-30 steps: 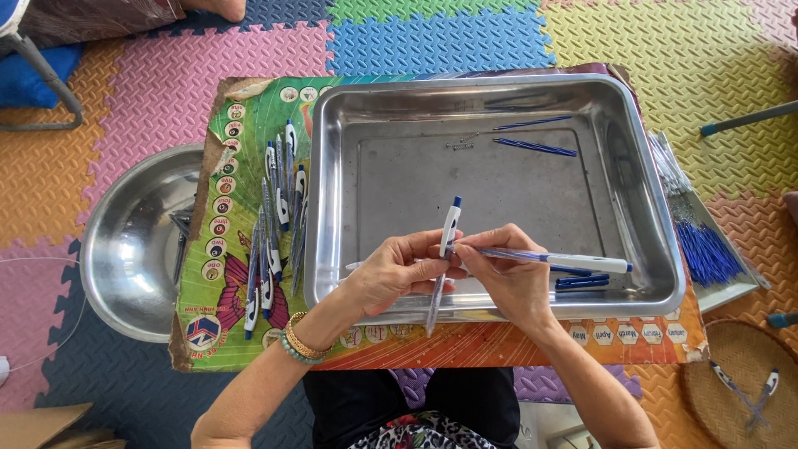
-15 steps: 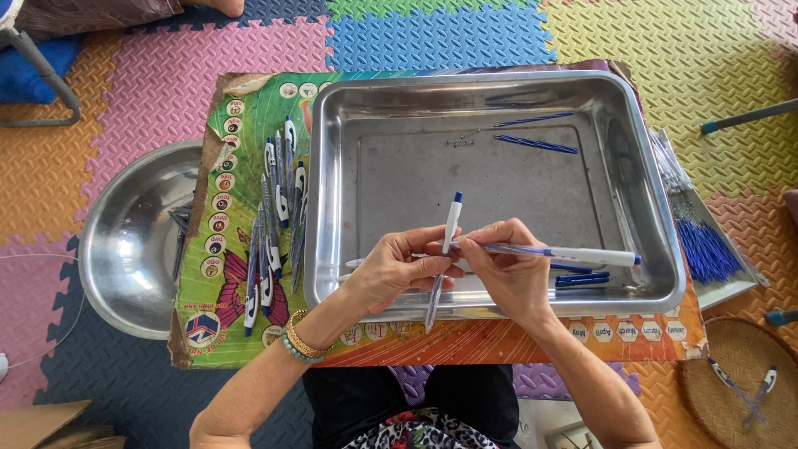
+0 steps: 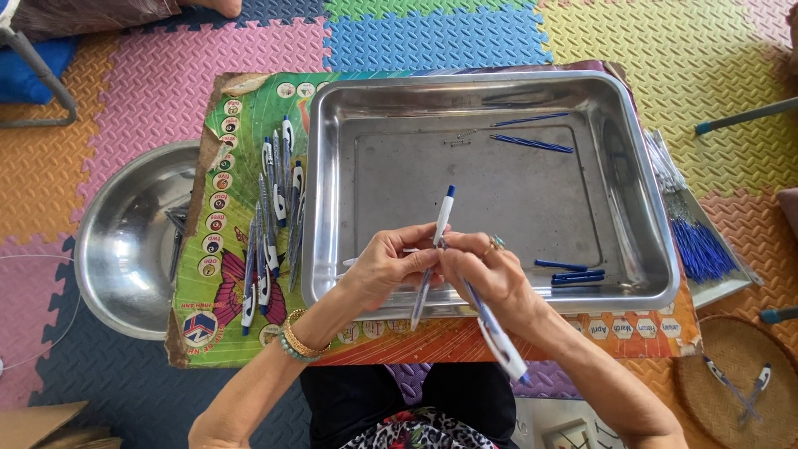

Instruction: The person repeatedly disassembles ballpoint pens by removing the caps, pulling out the ink cartridges, and detaching the internal springs. The components are placed into a metal tray, with caps and cartridges grouped separately.

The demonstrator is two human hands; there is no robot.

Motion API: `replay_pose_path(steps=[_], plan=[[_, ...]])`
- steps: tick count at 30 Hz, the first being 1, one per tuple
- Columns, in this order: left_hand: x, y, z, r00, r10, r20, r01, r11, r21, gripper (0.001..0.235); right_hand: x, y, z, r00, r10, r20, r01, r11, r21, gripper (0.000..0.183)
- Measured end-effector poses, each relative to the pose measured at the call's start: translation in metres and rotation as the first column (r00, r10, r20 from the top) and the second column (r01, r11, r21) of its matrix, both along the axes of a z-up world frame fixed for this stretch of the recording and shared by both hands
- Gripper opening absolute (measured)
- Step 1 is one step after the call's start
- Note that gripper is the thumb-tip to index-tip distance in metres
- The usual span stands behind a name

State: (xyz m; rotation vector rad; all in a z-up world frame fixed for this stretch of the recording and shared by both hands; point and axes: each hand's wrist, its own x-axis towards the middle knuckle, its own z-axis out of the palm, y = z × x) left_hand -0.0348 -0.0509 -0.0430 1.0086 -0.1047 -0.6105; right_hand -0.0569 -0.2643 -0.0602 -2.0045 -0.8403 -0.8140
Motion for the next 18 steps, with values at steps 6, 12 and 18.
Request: replay_pose_path(steps=[6,12,18], plan=[[-0.001,0.009,0.002,0.989,-0.147,0.032,0.147,0.989,0.026,0.053,0.018,-0.043,0.04,0.915,0.039,-0.401,0.044,0.98,0.196,0.029],[-0.001,0.01,0.016,0.945,-0.325,0.043,0.327,0.944,-0.048,0.06,0.027,-0.05,0.043,0.691,0.276,-0.668,-0.129,0.956,0.262,0.028],[-0.001,0.007,0.013,0.902,-0.428,0.062,0.432,0.896,-0.104,0.075,0.015,-0.044,0.063,0.76,0.103,-0.642,-0.06,0.994,0.089,0.034]])
